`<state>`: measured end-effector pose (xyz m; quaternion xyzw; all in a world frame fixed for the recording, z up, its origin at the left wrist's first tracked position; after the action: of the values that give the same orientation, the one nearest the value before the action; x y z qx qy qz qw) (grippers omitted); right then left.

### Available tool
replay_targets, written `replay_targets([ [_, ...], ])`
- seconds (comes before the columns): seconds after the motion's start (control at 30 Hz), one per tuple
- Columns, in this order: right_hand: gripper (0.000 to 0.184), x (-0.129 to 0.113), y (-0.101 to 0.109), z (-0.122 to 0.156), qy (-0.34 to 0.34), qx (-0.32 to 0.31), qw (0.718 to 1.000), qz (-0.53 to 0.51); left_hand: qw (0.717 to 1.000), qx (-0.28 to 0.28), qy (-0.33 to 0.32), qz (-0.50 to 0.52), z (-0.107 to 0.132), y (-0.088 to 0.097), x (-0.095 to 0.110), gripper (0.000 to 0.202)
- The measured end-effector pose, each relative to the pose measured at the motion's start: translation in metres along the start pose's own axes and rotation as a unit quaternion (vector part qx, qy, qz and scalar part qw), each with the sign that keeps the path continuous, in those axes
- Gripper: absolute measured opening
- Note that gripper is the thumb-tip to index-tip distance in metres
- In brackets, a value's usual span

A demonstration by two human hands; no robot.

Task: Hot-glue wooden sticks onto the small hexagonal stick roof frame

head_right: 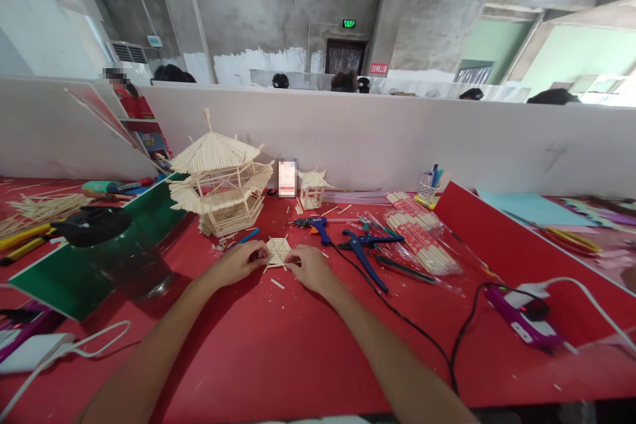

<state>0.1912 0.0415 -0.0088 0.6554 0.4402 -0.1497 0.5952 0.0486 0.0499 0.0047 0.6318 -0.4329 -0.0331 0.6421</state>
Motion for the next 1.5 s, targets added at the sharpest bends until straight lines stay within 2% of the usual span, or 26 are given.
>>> replay_targets([
  [0.3, 0.013, -0.003, 0.002, 0.001, -0.008, 0.008, 1.0, -0.006, 0.998, 0.015, 0.041, 0.044, -0.004, -0.007, -0.017, 0.014],
  [0.47, 0.014, -0.003, 0.001, 0.002, -0.008, 0.003, 1.0, 0.03, 0.996, 0.015, 0.06, 0.059, -0.005, -0.01, -0.024, 0.014],
  [0.73, 0.018, -0.003, -0.001, 0.001, 0.003, 0.002, 0.998, 0.058, 0.996, 0.012, 0.064, 0.067, -0.005, -0.012, -0.022, 0.015],
  [0.9, 0.02, -0.004, -0.004, 0.001, 0.023, -0.001, 0.997, 0.069, 0.993, 0.024, 0.095, 0.068, -0.006, -0.015, -0.029, 0.016],
  [1.17, 0.026, -0.001, -0.003, 0.002, 0.006, -0.003, 0.999, 0.036, 0.989, 0.025, 0.116, 0.09, -0.008, -0.022, -0.04, 0.018],
  [1.5, 0.024, 0.001, -0.003, 0.0, 0.005, 0.007, 1.0, 0.019, 0.987, 0.036, 0.136, 0.074, -0.005, -0.02, -0.041, 0.011],
])
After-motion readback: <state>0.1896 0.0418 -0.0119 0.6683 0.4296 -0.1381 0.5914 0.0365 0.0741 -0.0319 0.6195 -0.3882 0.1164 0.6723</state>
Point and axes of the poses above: each hand's wrist, its own z-axis away from the middle knuckle, its own y-axis out of the back of the hand, x = y × z, the point moved 9 cm from there along -z, towards the middle knuckle, and after that the axes turned 5 degrees about -y, right-handed, at the moved point
